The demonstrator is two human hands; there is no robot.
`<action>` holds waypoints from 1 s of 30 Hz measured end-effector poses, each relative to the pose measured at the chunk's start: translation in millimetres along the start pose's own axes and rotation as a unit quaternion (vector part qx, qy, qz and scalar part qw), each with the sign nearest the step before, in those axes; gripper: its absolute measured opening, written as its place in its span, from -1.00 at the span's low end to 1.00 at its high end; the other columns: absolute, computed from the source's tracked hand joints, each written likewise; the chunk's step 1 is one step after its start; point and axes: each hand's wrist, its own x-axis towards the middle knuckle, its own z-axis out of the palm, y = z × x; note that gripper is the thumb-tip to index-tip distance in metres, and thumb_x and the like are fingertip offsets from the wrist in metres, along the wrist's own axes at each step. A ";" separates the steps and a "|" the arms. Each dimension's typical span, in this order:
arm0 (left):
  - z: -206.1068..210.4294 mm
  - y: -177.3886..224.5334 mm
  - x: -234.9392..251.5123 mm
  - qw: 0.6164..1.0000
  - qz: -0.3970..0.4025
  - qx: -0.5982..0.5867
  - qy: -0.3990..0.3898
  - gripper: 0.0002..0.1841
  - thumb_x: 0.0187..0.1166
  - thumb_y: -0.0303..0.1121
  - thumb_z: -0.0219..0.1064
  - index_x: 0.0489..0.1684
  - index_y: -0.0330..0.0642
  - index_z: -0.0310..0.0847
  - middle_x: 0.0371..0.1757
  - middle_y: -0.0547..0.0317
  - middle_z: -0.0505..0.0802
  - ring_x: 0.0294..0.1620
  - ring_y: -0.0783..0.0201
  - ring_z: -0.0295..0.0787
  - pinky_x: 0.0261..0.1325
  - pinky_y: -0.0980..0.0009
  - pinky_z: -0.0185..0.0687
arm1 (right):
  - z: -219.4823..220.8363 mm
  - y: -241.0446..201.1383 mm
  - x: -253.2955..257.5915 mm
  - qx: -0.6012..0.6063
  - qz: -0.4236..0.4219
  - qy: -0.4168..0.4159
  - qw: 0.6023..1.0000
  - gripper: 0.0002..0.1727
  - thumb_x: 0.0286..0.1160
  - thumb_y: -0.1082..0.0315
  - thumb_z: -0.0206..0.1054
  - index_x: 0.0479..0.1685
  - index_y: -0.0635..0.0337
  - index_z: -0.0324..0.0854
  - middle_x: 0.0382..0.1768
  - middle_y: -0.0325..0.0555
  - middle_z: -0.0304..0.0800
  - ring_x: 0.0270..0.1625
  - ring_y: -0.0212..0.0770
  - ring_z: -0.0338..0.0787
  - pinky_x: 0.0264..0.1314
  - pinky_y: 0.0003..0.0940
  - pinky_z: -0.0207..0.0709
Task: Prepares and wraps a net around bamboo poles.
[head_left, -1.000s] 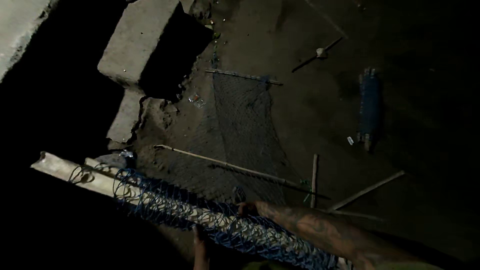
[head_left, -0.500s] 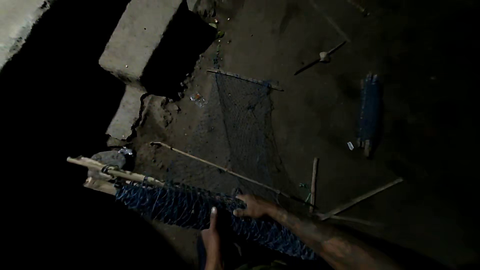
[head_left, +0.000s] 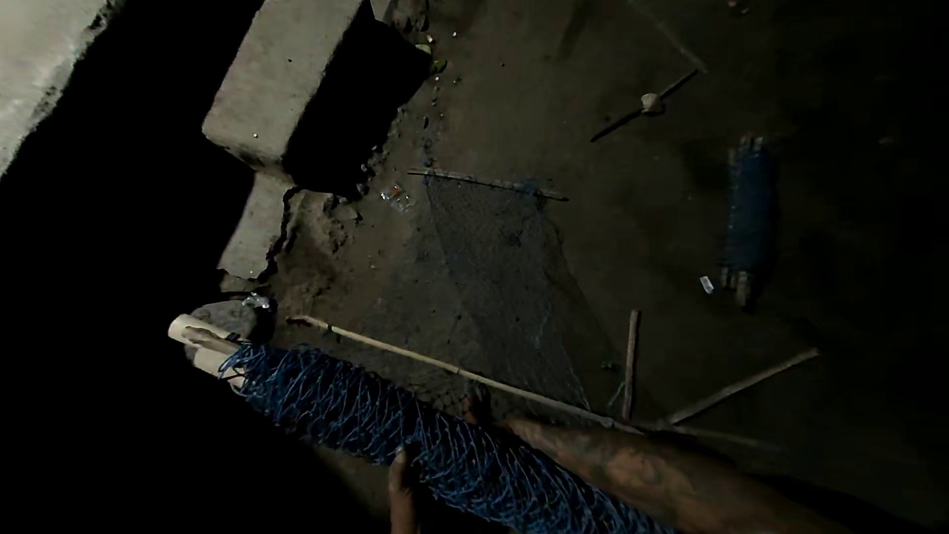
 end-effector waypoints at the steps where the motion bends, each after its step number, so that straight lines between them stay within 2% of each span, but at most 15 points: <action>1: -2.4 -3.5 2.8 1.000 -0.006 -0.014 0.002 -0.67 0.71 -0.09 -0.04 -0.23 0.05 0.65 -0.36 0.34 0.91 -0.28 0.45 0.90 -0.17 0.37 0.88 | -5.3 0.3 -10.2 -0.057 -0.032 -0.026 0.998 -0.39 0.82 0.18 0.07 0.67 0.48 0.27 0.65 0.33 0.39 0.71 0.11 0.38 0.76 -0.13 0.20; 4: -3.2 -10.5 10.1 0.998 -0.018 0.024 0.051 -0.74 0.72 -0.16 0.09 0.10 -0.11 0.52 -0.22 0.24 0.88 -0.17 0.37 0.89 -0.10 0.30 0.88 | -45.7 -53.3 -103.1 -0.065 -0.026 -0.102 0.992 -0.39 0.94 0.12 -0.12 0.69 0.46 0.26 0.65 0.42 0.34 0.72 0.20 0.35 0.79 0.08 0.11; 6: -0.2 -13.7 18.2 0.991 -0.017 0.078 0.104 -0.63 0.74 -0.15 0.22 0.29 -0.25 0.52 -0.09 0.09 0.87 -0.08 0.30 0.86 0.01 0.24 0.83 | -67.2 -75.8 -128.0 -0.043 -0.095 -0.125 0.987 -0.38 0.92 0.02 -0.13 0.59 0.36 0.44 0.54 0.31 0.51 0.59 0.10 0.52 0.68 0.07 0.29; 8: 6.7 -13.5 22.8 0.978 -0.033 0.125 0.161 -0.48 0.69 -0.07 0.33 0.39 -0.33 0.52 0.06 -0.06 0.85 0.03 0.19 0.83 0.11 0.15 0.77 | -74.9 -81.3 -140.2 -0.069 -0.164 -0.157 0.971 -0.33 0.84 -0.01 0.02 0.73 0.30 0.29 0.64 0.28 0.42 0.69 0.05 0.42 0.76 0.00 0.19; 9: 11.2 -12.2 22.3 0.976 -0.047 0.129 0.170 -0.45 0.68 -0.05 0.36 0.41 -0.34 0.50 0.08 -0.09 0.84 0.04 0.17 0.82 0.12 0.13 0.76 | -71.9 -82.7 -142.0 -0.137 -0.175 -0.158 0.962 -0.14 0.71 -0.14 0.18 0.82 0.27 0.14 0.68 0.33 0.36 0.74 0.14 0.37 0.79 0.12 0.15; 11: 19.0 -7.4 15.5 0.976 -0.062 0.133 0.158 -0.50 0.68 -0.09 0.35 0.33 -0.36 0.53 -0.03 -0.07 0.85 -0.08 0.19 0.84 0.00 0.19 0.79 | -63.6 -85.1 -135.6 -0.209 -0.146 -0.136 0.957 0.07 0.47 -0.32 0.37 0.81 0.27 0.13 0.59 0.40 0.44 0.66 0.27 0.45 0.71 0.27 0.23; 14: 13.1 6.0 -7.4 0.979 -0.062 0.165 0.099 -0.53 0.78 -0.16 0.21 0.45 -0.36 0.40 -0.09 -0.03 0.83 -0.17 0.25 0.84 -0.07 0.27 0.83 | -70.4 -71.3 -107.9 -0.106 -0.159 -0.185 0.964 -0.12 0.61 -0.22 0.25 0.62 0.43 0.36 0.42 0.34 0.60 0.49 0.08 0.62 0.63 0.09 0.37; 16: -7.9 5.4 -13.6 0.984 -0.039 0.152 0.082 -0.71 0.82 -0.19 0.09 0.17 -0.26 0.42 -0.35 0.17 0.76 -0.43 0.37 0.76 -0.30 0.39 0.80 | -69.9 -59.6 -95.1 0.004 -0.144 -0.226 0.964 -0.32 0.72 -0.16 0.12 0.41 0.33 0.47 0.13 -0.05 0.73 0.16 -0.34 0.73 0.35 -0.27 0.58; 19: -56.8 -9.7 2.2 0.996 0.021 0.088 0.014 -0.76 0.65 -0.16 0.22 -0.08 -0.15 0.53 -0.38 0.26 0.83 -0.44 0.37 0.83 -0.28 0.41 0.84 | -57.7 -54.7 -86.4 0.137 -0.134 -0.236 0.953 -0.55 0.80 0.06 0.05 0.47 0.15 0.40 0.09 -0.33 0.71 0.10 -0.61 0.70 0.25 -0.55 0.58; 20: -70.4 -15.1 11.0 0.995 0.030 0.097 -0.008 -0.60 0.54 -0.03 0.33 0.04 -0.17 0.50 -0.31 0.26 0.85 -0.36 0.38 0.85 -0.22 0.41 0.85 | -51.4 -57.3 -84.2 0.136 -0.143 -0.212 0.957 -0.52 0.79 0.12 0.06 0.55 0.16 0.36 0.21 -0.29 0.68 0.21 -0.61 0.66 0.33 -0.57 0.53; 22: -80.4 -20.0 21.0 0.990 0.016 0.128 -0.058 0.03 0.20 0.43 0.50 0.47 -0.25 0.31 -0.03 0.23 0.85 -0.06 0.37 0.85 0.06 0.34 0.83 | -40.5 -68.5 -84.5 0.073 -0.149 -0.175 0.971 -0.41 0.86 0.14 0.02 0.74 0.29 0.23 0.62 0.05 0.46 0.60 -0.36 0.47 0.68 -0.40 0.28; 23: -73.6 -20.5 20.5 0.989 0.005 0.134 -0.069 0.14 0.04 0.54 0.49 0.49 -0.22 0.31 0.01 0.27 0.85 0.01 0.40 0.84 0.12 0.33 0.82 | -34.3 -74.3 -87.2 0.047 -0.147 -0.174 0.973 -0.42 0.89 0.18 -0.04 0.72 0.37 0.23 0.66 0.16 0.40 0.65 -0.28 0.42 0.73 -0.37 0.19; 26: -43.3 -25.7 21.8 0.998 0.003 0.043 -0.049 -0.12 -0.09 0.39 0.68 0.14 -0.06 0.62 -0.17 0.30 0.92 -0.12 0.40 0.90 0.02 0.31 0.87 | -25.9 -96.7 -101.5 0.049 -0.066 -0.192 0.978 -0.53 0.94 0.31 -0.21 0.63 0.36 0.28 0.48 0.05 0.48 0.40 -0.44 0.52 0.48 -0.58 0.33; 28: -35.1 -28.9 28.9 0.999 0.011 0.014 -0.032 -0.21 -0.07 0.21 0.73 0.08 -0.09 0.59 -0.25 0.29 0.91 -0.20 0.40 0.90 -0.06 0.32 0.88 | -35.6 -101.3 -90.8 -0.025 -0.032 -0.206 0.978 -0.41 0.96 0.10 -0.24 0.74 0.31 0.21 0.66 0.14 0.36 0.64 -0.23 0.42 0.71 -0.30 0.21; 30: -40.2 -36.1 36.4 1.000 0.005 0.012 -0.016 -0.24 -0.01 0.12 0.72 0.10 -0.16 0.55 -0.29 0.21 0.89 -0.26 0.34 0.89 -0.12 0.27 0.88 | -43.2 -93.7 -74.3 -0.127 -0.014 -0.193 0.973 -0.15 0.85 -0.25 -0.24 0.59 0.41 0.40 0.52 0.37 0.50 0.57 0.15 0.52 0.63 0.19 0.26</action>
